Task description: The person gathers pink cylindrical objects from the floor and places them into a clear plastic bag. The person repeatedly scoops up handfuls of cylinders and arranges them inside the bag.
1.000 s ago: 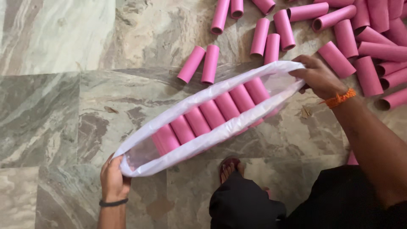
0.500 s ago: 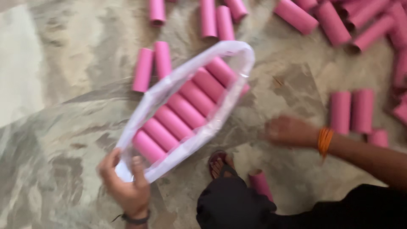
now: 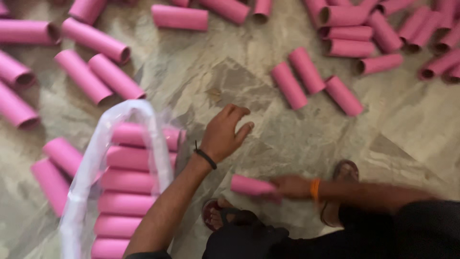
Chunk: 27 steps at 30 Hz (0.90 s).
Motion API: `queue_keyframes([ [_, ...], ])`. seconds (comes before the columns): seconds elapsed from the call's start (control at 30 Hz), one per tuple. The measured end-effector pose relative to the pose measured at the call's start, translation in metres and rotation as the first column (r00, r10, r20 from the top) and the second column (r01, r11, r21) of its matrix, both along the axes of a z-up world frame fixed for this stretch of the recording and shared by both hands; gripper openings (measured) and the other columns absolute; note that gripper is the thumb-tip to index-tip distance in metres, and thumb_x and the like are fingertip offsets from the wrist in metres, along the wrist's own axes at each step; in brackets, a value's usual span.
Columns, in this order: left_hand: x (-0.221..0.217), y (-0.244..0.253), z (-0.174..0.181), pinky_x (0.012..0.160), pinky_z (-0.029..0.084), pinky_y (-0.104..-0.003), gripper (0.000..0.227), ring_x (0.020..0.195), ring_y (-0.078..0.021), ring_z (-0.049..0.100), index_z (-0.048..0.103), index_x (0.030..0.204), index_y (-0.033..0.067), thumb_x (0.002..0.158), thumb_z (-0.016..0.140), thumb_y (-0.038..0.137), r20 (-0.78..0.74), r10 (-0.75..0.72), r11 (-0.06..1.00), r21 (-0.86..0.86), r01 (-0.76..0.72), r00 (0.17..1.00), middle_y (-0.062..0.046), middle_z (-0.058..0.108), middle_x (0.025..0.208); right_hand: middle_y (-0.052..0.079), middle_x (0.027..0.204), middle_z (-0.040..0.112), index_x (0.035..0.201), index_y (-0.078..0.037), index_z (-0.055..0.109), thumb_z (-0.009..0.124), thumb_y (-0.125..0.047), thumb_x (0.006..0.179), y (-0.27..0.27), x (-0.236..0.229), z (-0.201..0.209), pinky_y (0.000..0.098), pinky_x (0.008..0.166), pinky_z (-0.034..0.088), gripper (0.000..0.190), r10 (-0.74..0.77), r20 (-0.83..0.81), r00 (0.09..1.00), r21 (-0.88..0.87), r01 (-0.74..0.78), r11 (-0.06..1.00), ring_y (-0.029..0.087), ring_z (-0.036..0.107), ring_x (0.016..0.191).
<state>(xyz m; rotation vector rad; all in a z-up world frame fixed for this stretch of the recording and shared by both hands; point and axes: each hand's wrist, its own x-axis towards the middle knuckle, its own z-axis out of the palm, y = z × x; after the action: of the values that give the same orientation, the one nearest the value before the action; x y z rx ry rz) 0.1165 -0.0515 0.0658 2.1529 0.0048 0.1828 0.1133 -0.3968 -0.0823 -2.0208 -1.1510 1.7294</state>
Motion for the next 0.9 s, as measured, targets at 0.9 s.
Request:
queue_keyframes([
  [0.9,0.15,-0.194,-0.202,0.111,0.041,-0.035,0.059,0.134,-0.0271,0.052,0.039,0.153,0.004,0.099,0.063,0.008,-0.054,0.6,0.75,-0.309,-0.585,0.798,-0.018,0.05,0.151,0.012,0.125,0.066,0.144,-0.004,0.055,0.065,-0.018,0.098,-0.267,0.296,-0.05,0.0418,0.084,0.063,0.05,-0.901,-0.431,0.056,0.31,0.947,-0.09,0.024,0.069,0.106],
])
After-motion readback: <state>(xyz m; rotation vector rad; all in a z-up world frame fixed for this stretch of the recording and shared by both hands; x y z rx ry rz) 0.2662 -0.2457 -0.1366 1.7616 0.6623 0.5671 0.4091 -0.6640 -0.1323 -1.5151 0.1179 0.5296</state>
